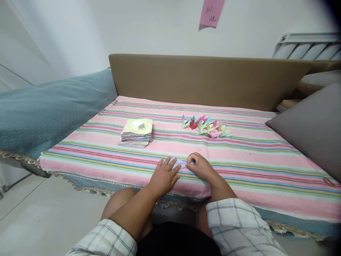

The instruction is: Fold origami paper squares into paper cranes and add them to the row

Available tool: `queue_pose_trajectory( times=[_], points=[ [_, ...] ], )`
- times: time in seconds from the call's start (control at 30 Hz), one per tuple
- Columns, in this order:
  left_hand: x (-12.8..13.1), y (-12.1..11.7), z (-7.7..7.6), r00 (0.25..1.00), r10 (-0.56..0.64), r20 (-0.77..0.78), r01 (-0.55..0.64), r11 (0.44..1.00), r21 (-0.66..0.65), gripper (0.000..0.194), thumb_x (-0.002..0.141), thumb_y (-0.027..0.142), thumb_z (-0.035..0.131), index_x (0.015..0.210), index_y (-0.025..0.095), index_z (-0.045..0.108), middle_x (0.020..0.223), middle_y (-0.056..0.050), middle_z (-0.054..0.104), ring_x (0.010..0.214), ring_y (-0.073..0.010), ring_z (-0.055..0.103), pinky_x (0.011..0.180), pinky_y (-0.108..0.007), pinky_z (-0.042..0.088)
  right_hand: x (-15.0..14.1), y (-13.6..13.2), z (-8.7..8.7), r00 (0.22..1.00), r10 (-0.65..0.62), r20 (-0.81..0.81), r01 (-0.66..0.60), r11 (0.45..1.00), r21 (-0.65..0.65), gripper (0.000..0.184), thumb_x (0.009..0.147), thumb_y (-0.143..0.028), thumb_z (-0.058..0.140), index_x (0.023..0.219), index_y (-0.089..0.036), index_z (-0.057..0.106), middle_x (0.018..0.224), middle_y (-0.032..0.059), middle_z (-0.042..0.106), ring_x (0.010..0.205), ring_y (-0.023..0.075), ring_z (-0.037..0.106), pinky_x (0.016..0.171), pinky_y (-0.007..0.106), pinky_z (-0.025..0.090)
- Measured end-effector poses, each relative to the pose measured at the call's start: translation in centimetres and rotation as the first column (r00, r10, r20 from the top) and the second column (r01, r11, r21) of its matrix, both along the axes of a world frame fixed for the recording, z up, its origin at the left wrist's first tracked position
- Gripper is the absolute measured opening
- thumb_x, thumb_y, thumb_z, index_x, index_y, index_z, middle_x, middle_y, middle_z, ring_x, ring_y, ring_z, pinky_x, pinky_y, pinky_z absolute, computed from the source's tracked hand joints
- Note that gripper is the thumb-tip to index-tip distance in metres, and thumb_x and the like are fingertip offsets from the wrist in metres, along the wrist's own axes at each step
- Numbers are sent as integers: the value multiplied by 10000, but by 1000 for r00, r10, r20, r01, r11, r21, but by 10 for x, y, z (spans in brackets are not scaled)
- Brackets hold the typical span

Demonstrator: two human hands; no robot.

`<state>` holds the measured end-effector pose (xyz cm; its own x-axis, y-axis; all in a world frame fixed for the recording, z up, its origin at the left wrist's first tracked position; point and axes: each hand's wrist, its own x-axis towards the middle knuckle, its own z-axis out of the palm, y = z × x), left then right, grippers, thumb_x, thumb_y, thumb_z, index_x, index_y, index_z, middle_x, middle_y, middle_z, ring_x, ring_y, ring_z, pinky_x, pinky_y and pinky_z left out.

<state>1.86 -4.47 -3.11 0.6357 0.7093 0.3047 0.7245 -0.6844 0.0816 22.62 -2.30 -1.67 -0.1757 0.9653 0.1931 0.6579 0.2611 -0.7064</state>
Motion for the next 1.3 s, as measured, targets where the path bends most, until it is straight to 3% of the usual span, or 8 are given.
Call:
queue_pose_trajectory(
  times=[0.23,0.7,0.83,0.97,1.13,1.3],
  points=[
    [1,-1,-1,1000,-6,12,6,1000,26,418,868,344,494,1279,267,487,1351,-61,486,1304,-295,339,1034,-532,292,12,1,-8,995,79,-59,-81,996,-39,215,737,-178,561,911,-211,683,955,39,594,910,159,569,864,304,432],
    [1,0,-2,1000,-12,4,12,1000,20,426,869,348,488,1286,260,477,1333,-62,506,1290,-273,370,1045,-522,280,11,-2,-4,989,93,112,-98,994,48,210,780,-154,539,874,-223,714,918,57,611,900,170,569,851,313,452],
    [2,0,0,1000,-10,1,10,1000,-7,415,878,350,470,1282,254,483,1341,-57,499,1289,-290,366,1034,-540,283,11,-8,3,994,39,105,-42,999,24,250,774,-120,494,895,-199,698,951,57,632,915,165,579,865,300,447],
    [2,0,2,1000,-11,2,11,1000,-26,416,880,350,468,1284,254,481,1347,-57,492,1297,-291,354,1032,-542,282,8,-22,8,991,10,136,-16,999,46,334,788,-117,451,1039,-190,659,1040,68,631,990,179,563,924,323,421],
    [1,0,2,1000,-16,0,16,999,-32,414,883,351,460,1284,249,482,1352,-56,488,1294,-293,359,1036,-542,269,2,-41,5,972,28,233,-53,993,103,413,811,-113,414,1171,-204,593,1135,69,593,1061,190,517,965,342,400],
    [2,0,2,1000,-13,-5,13,999,-30,412,886,351,458,1284,250,481,1352,-52,487,1300,-290,352,1036,-546,268,-8,-38,0,947,-36,318,-16,987,159,421,860,-204,416,1269,-183,514,1226,99,558,1134,226,476,998,392,375]
  ],
)
